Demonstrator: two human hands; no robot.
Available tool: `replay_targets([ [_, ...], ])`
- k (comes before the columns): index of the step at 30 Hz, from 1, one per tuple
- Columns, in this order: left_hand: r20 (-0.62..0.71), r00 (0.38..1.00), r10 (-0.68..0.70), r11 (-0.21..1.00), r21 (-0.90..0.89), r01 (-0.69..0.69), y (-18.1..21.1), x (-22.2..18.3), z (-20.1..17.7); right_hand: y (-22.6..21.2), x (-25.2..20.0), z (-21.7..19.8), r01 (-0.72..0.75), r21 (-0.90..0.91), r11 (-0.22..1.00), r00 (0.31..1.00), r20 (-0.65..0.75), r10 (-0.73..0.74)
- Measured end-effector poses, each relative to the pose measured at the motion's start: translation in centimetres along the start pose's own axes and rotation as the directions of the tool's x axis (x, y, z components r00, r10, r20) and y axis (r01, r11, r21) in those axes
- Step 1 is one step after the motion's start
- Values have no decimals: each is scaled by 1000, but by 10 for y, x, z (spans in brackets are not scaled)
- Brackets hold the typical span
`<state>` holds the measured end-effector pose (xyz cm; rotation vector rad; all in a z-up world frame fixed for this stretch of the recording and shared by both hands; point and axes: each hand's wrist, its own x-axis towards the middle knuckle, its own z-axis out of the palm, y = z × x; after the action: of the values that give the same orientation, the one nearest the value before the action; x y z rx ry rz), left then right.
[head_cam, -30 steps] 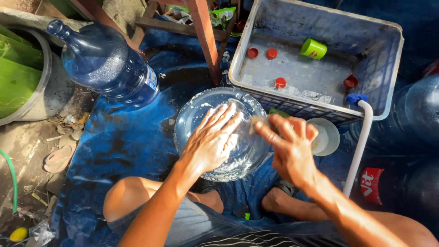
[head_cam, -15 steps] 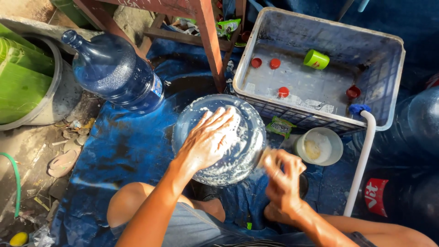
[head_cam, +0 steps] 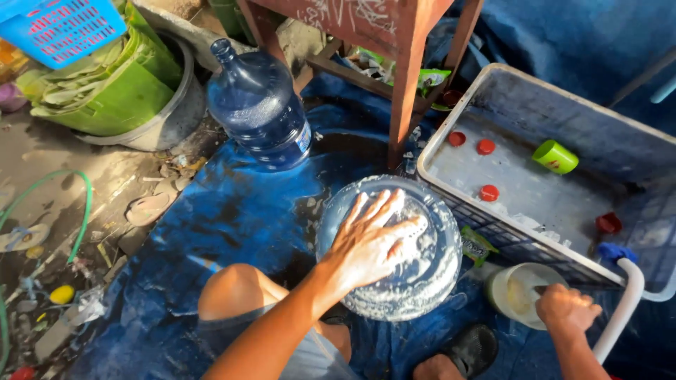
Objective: Scrubbing the exterior of a large plastic water gallon with a soapy sponge to clean it.
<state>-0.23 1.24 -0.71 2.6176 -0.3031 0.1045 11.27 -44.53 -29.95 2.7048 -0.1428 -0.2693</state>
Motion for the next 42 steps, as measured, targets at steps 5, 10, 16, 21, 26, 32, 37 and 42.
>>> replay_targets([
  [5,3,999,34,999,-26,-34,9,-4,-3,-21,37,51,-64,263,963,882,465,-68],
  [10,40,999,14,999,-48,-12,4,-5,-3,-35,33,22,-299,334,894,811,583,53],
  [16,18,997,69,995,-70,-68,-3,4,-6,-33,-32,-85,-287,360,888,949,235,211],
  [21,-25,986,163,986,-24,-164,-13,14,-5,-49,-111,-199,-209,879,428,978,199,69],
  [26,-105,963,249,968,40,-246,-21,25,-7,-84,-180,-257,-20,983,-182,998,30,58],
  [32,-89,954,287,958,36,-284,-24,25,-7,-141,-241,-264,544,819,180,777,-573,259],
  [37,-10,972,235,972,16,-234,-23,22,-11,-134,-246,-279,619,762,190,718,-647,258],
  [42,55,985,163,987,-5,-163,-21,23,-3,-126,-245,-289,642,728,239,696,-685,218],
])
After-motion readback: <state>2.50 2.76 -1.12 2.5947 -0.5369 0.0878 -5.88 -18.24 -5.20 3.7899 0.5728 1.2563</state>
